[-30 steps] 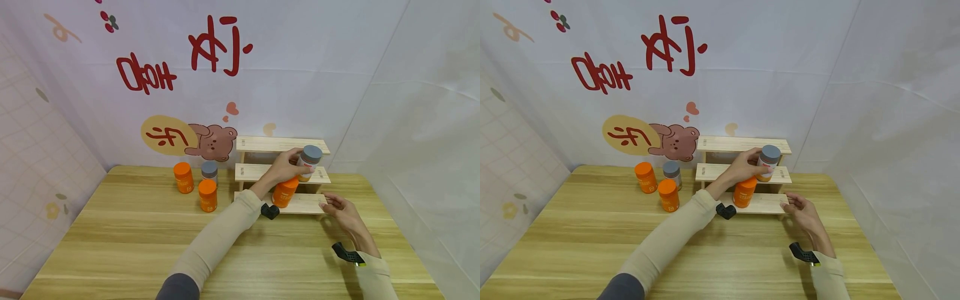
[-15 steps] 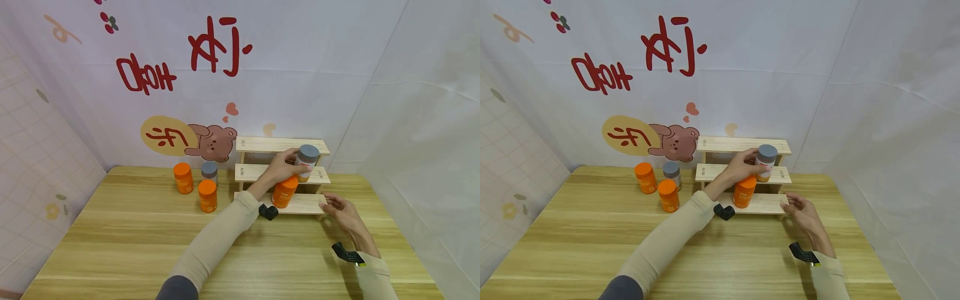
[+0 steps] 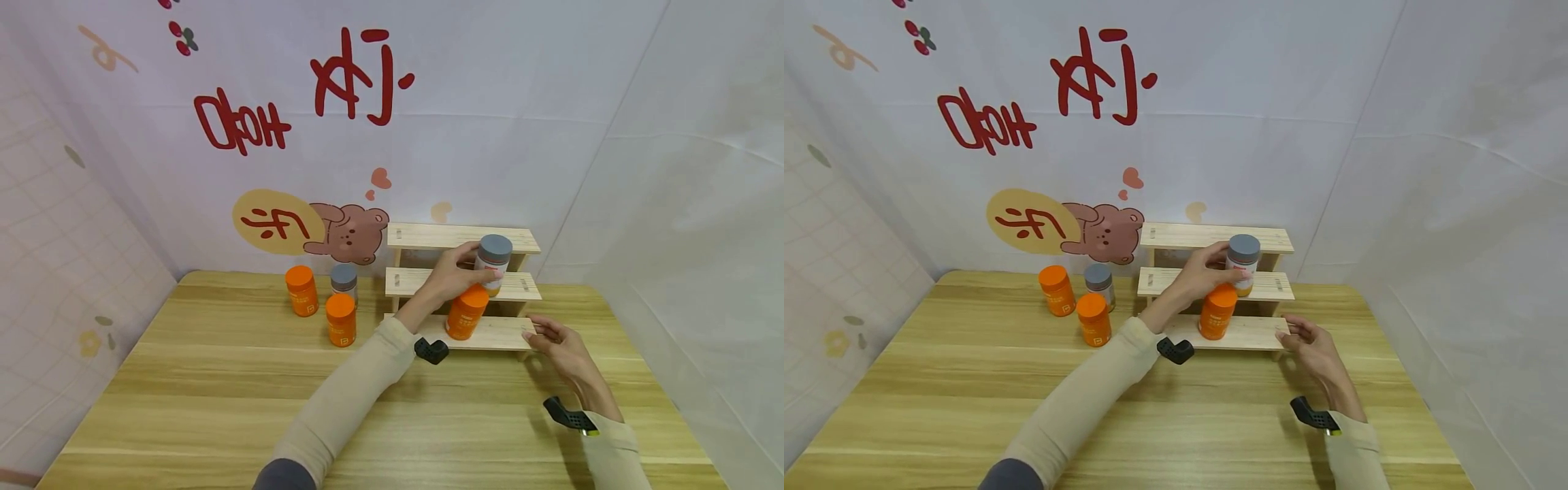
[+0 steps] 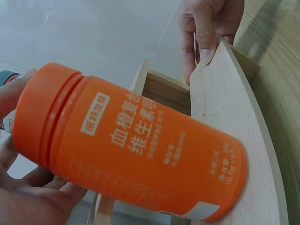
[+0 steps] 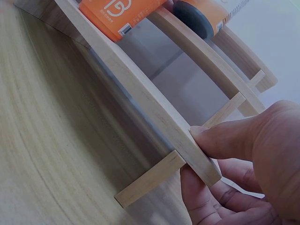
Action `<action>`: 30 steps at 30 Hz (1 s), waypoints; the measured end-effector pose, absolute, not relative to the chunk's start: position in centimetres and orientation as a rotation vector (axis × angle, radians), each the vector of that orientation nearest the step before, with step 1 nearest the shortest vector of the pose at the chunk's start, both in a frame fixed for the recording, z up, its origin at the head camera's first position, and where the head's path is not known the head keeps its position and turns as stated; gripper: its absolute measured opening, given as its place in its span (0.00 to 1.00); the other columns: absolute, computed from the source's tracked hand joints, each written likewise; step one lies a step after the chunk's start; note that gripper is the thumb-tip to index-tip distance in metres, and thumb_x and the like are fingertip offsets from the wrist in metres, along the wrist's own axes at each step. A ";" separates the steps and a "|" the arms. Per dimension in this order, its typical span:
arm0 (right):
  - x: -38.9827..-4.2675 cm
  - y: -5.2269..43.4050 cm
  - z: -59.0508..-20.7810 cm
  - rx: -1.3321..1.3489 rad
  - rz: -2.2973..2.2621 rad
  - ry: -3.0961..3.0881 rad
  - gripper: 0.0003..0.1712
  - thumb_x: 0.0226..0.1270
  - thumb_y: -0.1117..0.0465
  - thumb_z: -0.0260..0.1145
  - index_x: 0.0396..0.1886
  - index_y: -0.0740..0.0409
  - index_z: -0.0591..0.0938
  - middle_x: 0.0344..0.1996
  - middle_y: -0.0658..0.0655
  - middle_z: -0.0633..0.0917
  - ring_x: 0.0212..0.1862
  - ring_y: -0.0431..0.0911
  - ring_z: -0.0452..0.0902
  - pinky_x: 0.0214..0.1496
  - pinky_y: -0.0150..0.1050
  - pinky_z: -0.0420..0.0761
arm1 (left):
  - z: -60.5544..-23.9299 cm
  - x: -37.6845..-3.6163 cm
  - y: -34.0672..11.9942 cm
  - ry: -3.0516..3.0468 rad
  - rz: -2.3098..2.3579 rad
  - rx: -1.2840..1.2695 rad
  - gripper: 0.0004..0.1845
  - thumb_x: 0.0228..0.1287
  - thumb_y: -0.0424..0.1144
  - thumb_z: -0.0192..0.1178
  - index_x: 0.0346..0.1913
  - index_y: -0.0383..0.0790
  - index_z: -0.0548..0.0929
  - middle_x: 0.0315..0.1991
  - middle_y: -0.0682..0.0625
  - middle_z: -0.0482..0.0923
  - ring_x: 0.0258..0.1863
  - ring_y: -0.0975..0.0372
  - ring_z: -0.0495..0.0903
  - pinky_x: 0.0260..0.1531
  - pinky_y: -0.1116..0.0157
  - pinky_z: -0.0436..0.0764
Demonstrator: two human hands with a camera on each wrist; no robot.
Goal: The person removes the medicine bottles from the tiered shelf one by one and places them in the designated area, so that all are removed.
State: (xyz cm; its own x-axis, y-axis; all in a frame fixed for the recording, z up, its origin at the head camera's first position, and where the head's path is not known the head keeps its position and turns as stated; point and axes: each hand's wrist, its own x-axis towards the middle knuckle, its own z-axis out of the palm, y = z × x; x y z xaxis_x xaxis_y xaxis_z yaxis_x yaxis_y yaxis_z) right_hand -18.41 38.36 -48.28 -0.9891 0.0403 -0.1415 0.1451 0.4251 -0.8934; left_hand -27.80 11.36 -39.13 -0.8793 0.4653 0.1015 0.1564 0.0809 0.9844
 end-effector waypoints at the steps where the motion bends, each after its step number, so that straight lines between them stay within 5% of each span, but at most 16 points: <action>1: -18.4 38.4 -48.3 0.167 -1.624 2.568 0.41 0.75 0.51 0.66 0.78 0.64 0.63 0.64 0.66 0.73 0.48 0.31 0.75 0.50 0.25 0.82 | -39.1 -27.7 11.3 2.121 1.882 0.621 0.36 0.63 0.50 0.73 0.74 0.59 0.73 0.61 0.49 0.80 0.53 0.62 0.81 0.52 0.59 0.84; 9: -18.4 38.5 -48.4 0.157 -1.618 2.582 0.41 0.75 0.51 0.67 0.78 0.65 0.63 0.62 0.65 0.74 0.48 0.31 0.76 0.50 0.26 0.82 | -38.9 -27.4 10.2 2.113 1.926 0.587 0.36 0.63 0.48 0.73 0.74 0.59 0.72 0.62 0.48 0.80 0.59 0.58 0.80 0.58 0.56 0.83; 30: -18.5 38.5 -48.6 0.166 -1.583 2.597 0.41 0.75 0.50 0.66 0.78 0.64 0.64 0.63 0.64 0.74 0.48 0.30 0.75 0.50 0.26 0.82 | -39.4 -27.8 7.4 2.147 2.042 0.601 0.34 0.62 0.45 0.75 0.71 0.61 0.76 0.55 0.51 0.84 0.54 0.59 0.82 0.58 0.59 0.82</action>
